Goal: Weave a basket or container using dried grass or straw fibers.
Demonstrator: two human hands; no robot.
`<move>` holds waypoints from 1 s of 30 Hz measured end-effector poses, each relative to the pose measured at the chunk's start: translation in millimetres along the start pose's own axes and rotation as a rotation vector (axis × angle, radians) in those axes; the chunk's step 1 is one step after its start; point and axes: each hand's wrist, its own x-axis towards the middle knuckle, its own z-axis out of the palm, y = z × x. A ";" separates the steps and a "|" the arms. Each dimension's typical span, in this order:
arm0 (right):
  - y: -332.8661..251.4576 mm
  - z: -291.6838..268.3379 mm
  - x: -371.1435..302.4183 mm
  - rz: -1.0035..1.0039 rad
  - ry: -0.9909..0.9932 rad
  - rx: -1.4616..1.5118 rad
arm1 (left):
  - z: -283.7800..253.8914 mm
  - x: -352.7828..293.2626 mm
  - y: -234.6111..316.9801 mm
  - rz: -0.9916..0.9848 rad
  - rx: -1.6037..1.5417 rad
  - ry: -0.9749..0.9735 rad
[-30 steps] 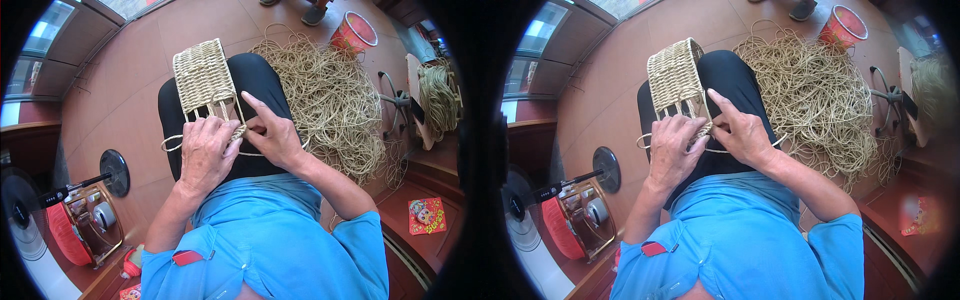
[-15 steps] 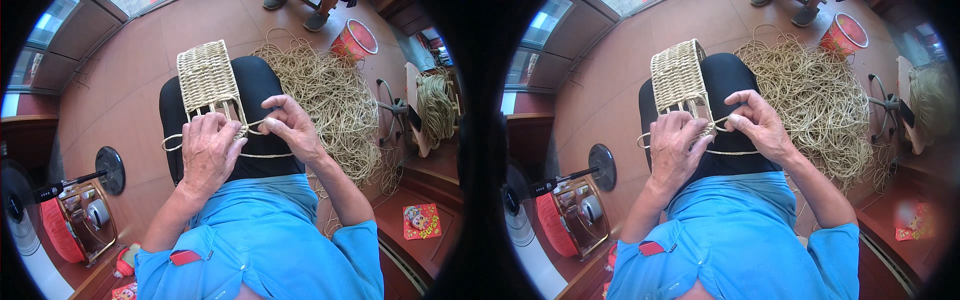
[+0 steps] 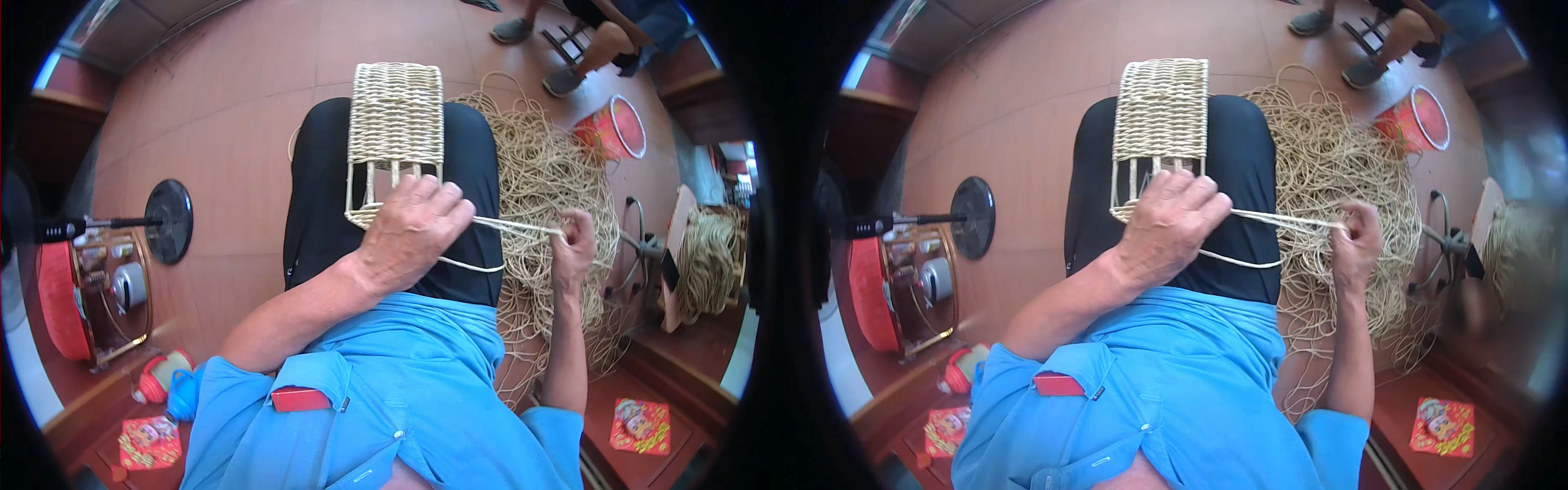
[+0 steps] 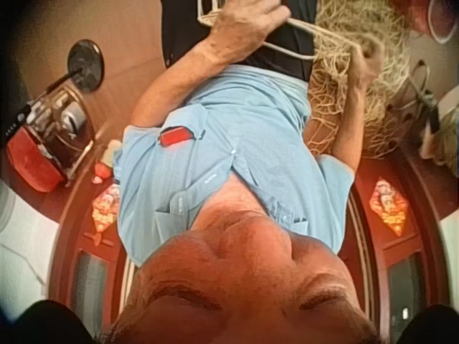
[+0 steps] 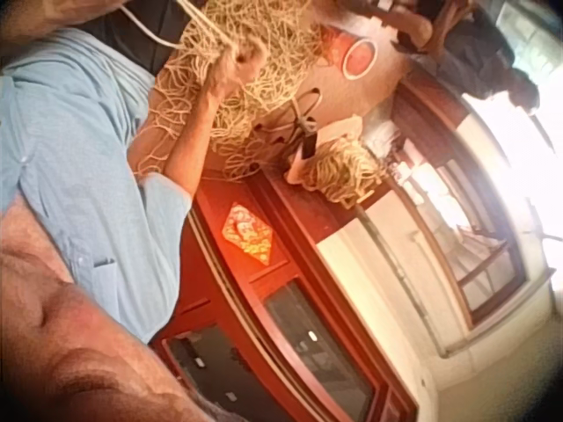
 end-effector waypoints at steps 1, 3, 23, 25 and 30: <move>19.6 -10.6 0.6 -0.026 0.081 -0.035 | 0.5 -0.7 1.7 0.020 0.019 -0.009; 62.4 -44.2 2.8 0.044 0.228 -0.039 | 1.0 -1.6 3.4 -0.021 0.009 0.015; 15.4 -61.8 -14.3 0.020 -0.064 -0.376 | -34.6 -10.8 -16.0 -0.411 -0.303 -0.031; -54.1 15.7 -35.2 -0.071 -0.282 -0.150 | -36.2 -10.1 -15.5 -0.418 -0.270 -0.060; -111.4 104.1 -38.4 -0.278 -0.390 -0.193 | -37.1 -6.5 -14.4 -0.440 -0.232 -0.094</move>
